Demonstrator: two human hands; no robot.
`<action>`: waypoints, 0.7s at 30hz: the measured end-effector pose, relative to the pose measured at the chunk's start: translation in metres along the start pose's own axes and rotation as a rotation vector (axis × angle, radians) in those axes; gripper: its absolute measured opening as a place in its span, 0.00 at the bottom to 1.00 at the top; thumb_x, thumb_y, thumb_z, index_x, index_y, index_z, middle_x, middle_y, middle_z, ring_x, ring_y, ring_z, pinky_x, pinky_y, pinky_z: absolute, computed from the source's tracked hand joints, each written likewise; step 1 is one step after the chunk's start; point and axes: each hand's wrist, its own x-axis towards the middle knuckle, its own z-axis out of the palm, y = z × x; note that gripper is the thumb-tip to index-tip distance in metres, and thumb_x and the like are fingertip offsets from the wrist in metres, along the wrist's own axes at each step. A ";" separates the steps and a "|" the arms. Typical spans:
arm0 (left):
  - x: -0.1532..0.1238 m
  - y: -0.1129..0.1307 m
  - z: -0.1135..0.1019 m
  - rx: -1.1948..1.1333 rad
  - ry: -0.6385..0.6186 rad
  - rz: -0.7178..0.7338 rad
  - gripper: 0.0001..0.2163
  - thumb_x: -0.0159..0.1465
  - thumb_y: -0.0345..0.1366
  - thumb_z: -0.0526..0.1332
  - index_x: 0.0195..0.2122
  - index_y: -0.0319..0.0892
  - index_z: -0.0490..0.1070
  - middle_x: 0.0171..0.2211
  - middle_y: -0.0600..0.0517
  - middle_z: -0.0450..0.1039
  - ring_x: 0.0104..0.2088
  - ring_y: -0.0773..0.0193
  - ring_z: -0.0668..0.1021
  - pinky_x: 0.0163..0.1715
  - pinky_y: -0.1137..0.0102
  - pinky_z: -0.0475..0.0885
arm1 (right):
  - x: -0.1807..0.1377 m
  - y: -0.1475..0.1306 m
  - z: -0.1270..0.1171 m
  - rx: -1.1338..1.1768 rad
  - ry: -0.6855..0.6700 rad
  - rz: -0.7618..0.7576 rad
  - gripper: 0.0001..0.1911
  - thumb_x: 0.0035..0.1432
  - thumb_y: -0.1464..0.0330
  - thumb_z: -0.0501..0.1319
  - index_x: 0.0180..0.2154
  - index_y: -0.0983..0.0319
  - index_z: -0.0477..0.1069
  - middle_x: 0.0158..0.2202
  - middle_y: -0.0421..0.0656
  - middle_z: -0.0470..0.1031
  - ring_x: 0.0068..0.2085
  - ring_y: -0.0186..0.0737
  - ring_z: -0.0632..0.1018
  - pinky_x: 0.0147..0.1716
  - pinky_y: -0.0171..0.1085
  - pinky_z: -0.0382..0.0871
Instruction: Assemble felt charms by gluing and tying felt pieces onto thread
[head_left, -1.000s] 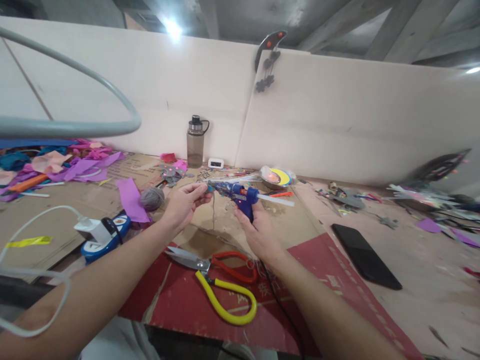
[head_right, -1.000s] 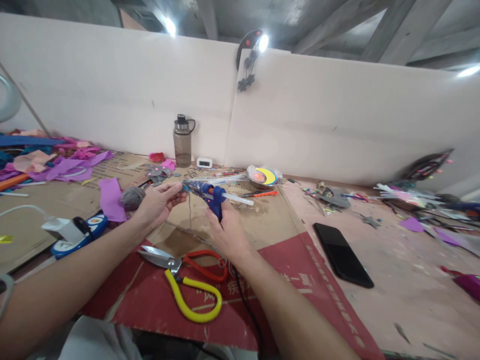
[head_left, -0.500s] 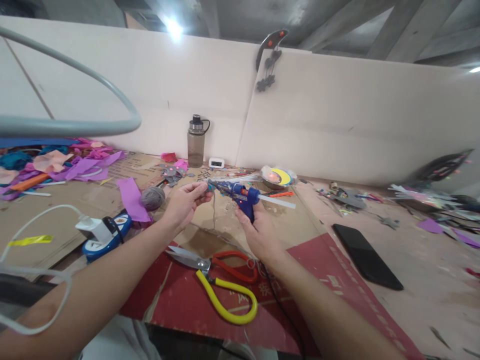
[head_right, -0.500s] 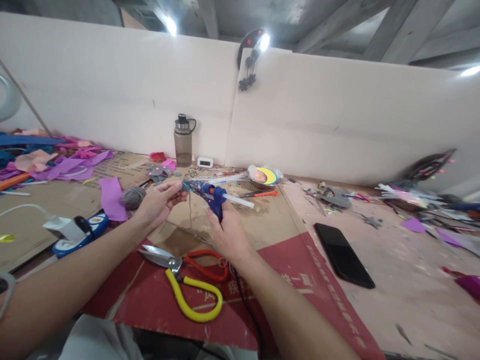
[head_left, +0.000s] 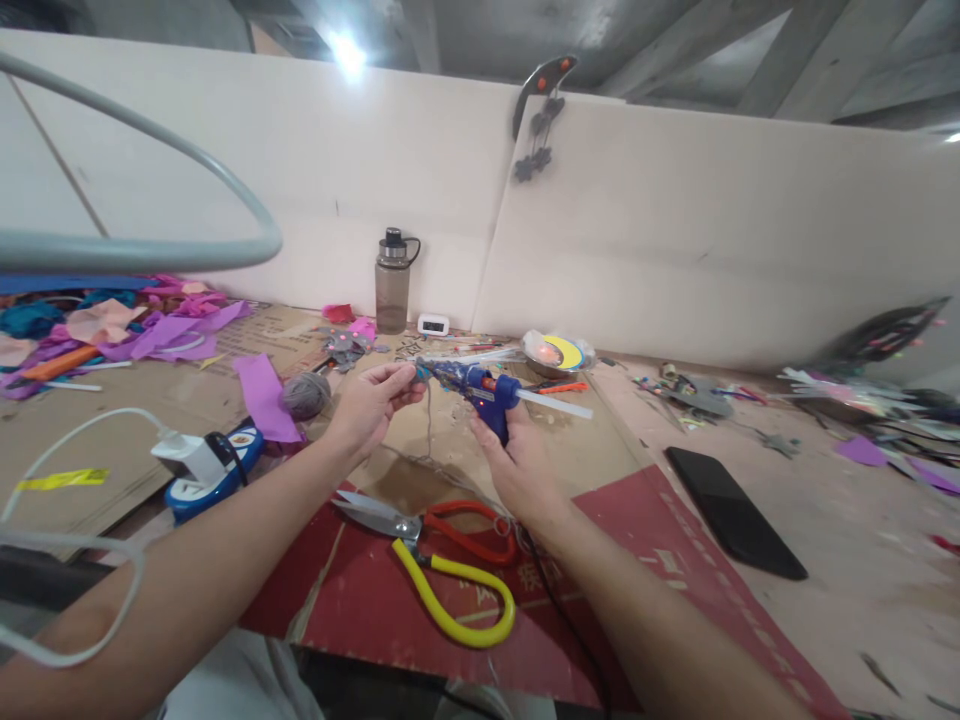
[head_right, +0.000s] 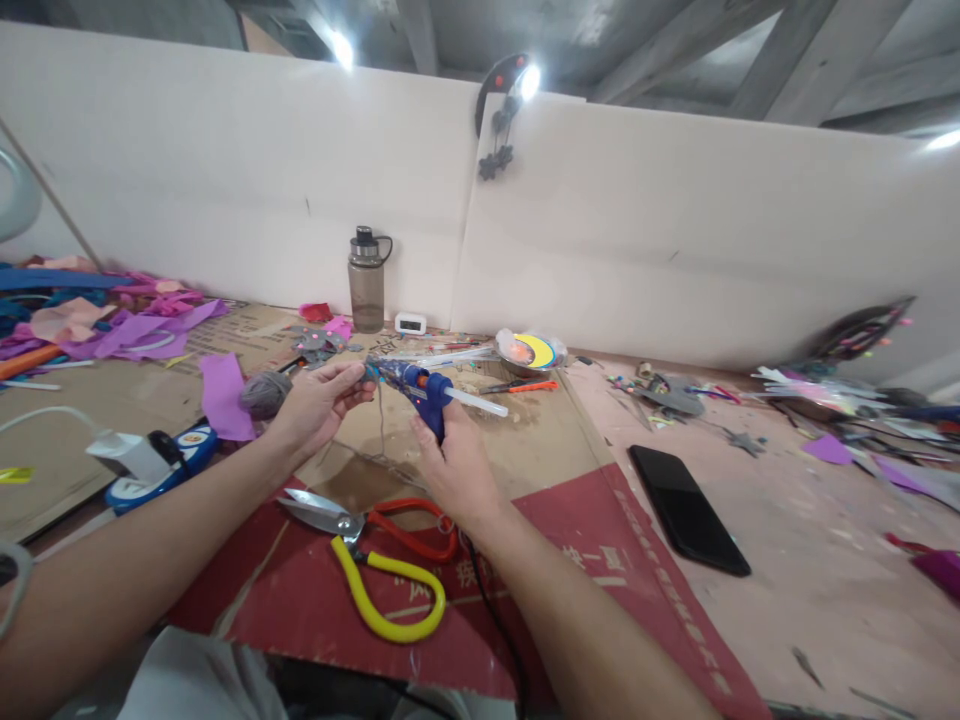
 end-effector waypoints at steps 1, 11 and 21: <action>0.000 0.000 0.000 -0.001 -0.001 0.000 0.11 0.49 0.37 0.73 0.28 0.37 0.77 0.26 0.50 0.77 0.26 0.69 0.77 0.31 0.73 0.73 | 0.000 0.000 0.000 0.001 -0.001 0.000 0.22 0.64 0.61 0.54 0.57 0.62 0.64 0.51 0.50 0.74 0.49 0.46 0.75 0.49 0.44 0.69; 0.000 -0.001 0.001 -0.008 0.004 0.009 0.11 0.48 0.37 0.73 0.28 0.37 0.76 0.26 0.50 0.76 0.27 0.69 0.77 0.32 0.72 0.73 | 0.000 -0.003 -0.001 0.003 0.010 0.024 0.22 0.64 0.61 0.53 0.57 0.61 0.64 0.50 0.49 0.75 0.49 0.47 0.75 0.49 0.45 0.68; 0.000 0.000 0.000 -0.026 0.002 0.030 0.11 0.49 0.37 0.72 0.29 0.37 0.76 0.26 0.52 0.75 0.27 0.70 0.77 0.33 0.72 0.73 | 0.000 -0.002 0.000 0.015 -0.006 0.015 0.21 0.63 0.62 0.54 0.56 0.62 0.65 0.49 0.50 0.75 0.49 0.46 0.75 0.48 0.43 0.68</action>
